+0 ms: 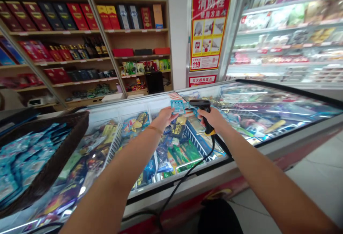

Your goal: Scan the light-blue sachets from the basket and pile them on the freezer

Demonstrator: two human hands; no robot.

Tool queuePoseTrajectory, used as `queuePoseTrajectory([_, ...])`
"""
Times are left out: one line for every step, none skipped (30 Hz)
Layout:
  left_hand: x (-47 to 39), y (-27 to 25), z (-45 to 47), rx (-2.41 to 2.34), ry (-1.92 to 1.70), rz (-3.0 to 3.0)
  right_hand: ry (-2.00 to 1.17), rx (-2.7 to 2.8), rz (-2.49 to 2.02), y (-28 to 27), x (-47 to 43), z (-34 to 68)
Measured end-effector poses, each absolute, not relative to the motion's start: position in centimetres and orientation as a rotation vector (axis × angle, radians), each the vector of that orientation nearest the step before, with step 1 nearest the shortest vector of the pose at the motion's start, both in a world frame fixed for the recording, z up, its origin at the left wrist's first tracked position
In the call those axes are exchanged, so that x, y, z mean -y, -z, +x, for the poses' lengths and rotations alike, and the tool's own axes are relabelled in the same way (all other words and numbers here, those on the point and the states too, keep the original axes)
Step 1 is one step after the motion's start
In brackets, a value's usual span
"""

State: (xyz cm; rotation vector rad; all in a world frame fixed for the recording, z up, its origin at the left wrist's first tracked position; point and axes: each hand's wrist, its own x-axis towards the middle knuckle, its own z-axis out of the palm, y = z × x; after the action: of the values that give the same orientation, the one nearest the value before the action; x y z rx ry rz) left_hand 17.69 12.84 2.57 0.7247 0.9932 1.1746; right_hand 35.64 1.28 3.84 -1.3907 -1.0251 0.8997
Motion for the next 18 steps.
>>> queuePoseTrajectory([-13.1,-2.6,20.0,-0.959,-1.149,0.719,-0.872,0.985,-1.408,-3.9,-0.8,37.1])
queuePoseTrajectory([-13.3,-2.6,22.3,-0.934,-1.137,0.699,-0.855,0.947,-1.413,-3.8,-0.3,38.4])
queuePoseTrajectory([-13.5,-2.6,24.5,-0.918,-1.132,0.674,-0.843,0.913,-1.408,-3.8,0.1,39.6])
queuePoseTrajectory([-13.6,-2.6,26.5,-0.909,-1.125,0.651,-0.833,0.882,-1.402,-3.6,0.6,40.7])
queuePoseTrajectory([-13.7,-2.6,28.3,-0.909,-1.114,0.632,-0.823,0.857,-1.397,-3.5,1.0,41.6])
queuePoseTrajectory([-13.8,-2.6,29.9,-0.919,-1.104,0.617,-0.811,0.836,-1.4,-3.3,1.3,42.5])
queuePoseTrajectory([-13.8,-2.6,31.2,-0.927,-1.093,0.609,-0.797,0.82,-1.409,-3.1,1.5,43.2])
queuePoseTrajectory([-13.8,-2.7,32.2,-0.929,-1.085,0.605,-0.782,0.811,-1.421,-2.9,1.7,43.9])
queuePoseTrajectory([-13.8,-2.8,33.0,-0.93,-1.075,0.604,-0.768,0.808,-1.433,-2.7,1.9,44.4])
queuePoseTrajectory([-13.8,-2.8,33.6,-0.931,-1.066,0.609,-0.759,0.808,-1.44,-2.6,1.9,44.7])
queuePoseTrajectory([-13.7,-2.9,33.9,-0.934,-1.057,0.621,-0.754,0.809,-1.445,-2.5,1.9,44.9])
queuePoseTrajectory([-13.7,-2.9,33.9,-0.937,-1.046,0.642,-0.755,0.81,-1.446,-2.5,1.9,45.0])
queuePoseTrajectory([-13.6,-3.0,33.8,-0.945,-1.041,0.668,-0.758,0.811,-1.444,-2.5,1.9,44.9])
queuePoseTrajectory([-13.6,-3.0,33.4,-0.954,-1.039,0.696,-0.763,0.81,-1.442,-2.6,1.8,44.6])
queuePoseTrajectory([-13.6,-3.1,32.8,-0.968,-1.04,0.72,-0.768,0.813,-1.439,-2.7,1.6,44.2])
queuePoseTrajectory([-13.6,-3.2,32.0,-0.984,-1.046,0.737,-0.771,0.819,-1.435,-2.9,1.4,43.7])
queuePoseTrajectory([-13.5,-3.3,30.9,-1.002,-1.052,0.748,-0.773,0.83,-1.431,-3.1,1.2,43.0])
queuePoseTrajectory([-13.5,-3.4,29.7,-1.019,-1.062,0.756,-0.775,0.845,-1.427,-3.2,1.0,42.3])
